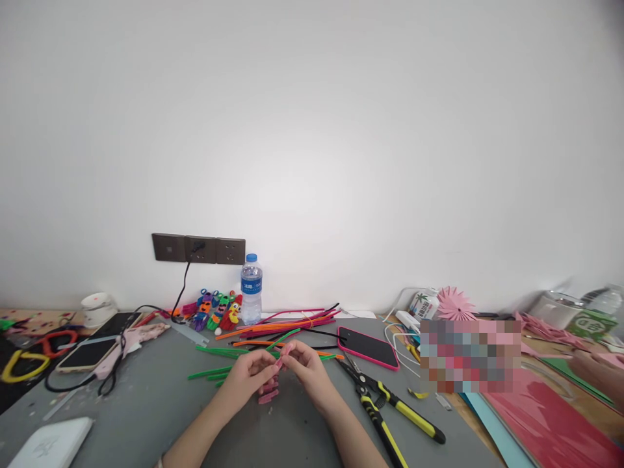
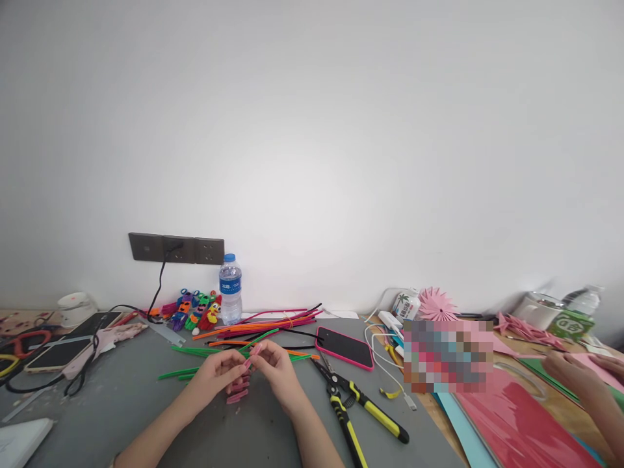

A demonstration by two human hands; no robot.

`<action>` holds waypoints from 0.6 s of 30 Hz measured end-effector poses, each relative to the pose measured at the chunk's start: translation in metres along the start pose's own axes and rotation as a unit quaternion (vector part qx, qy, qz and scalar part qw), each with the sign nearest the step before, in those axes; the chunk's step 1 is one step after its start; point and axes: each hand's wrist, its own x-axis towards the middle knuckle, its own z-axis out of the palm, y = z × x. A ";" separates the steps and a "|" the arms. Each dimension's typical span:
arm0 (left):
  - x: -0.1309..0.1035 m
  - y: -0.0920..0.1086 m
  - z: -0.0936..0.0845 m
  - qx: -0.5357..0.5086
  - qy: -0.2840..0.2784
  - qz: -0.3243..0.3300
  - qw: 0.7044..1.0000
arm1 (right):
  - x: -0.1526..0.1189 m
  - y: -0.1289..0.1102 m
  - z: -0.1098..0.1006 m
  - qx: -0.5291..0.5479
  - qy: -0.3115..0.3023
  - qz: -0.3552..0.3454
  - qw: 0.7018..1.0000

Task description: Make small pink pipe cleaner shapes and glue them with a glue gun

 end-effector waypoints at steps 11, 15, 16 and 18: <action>-0.001 0.003 -0.005 0.168 0.129 0.141 0.967 | 0.000 0.005 0.001 -0.030 0.025 0.003 0.999; -0.001 0.003 -0.005 0.138 0.125 0.142 0.972 | 0.000 0.005 0.001 -0.034 0.026 0.003 0.999; 0.000 0.002 -0.005 0.128 0.125 0.135 0.975 | 0.001 0.005 0.000 -0.032 0.028 0.000 0.999; 0.001 -0.002 -0.006 0.110 0.122 0.119 0.979 | 0.001 0.006 0.000 -0.030 0.030 -0.006 0.999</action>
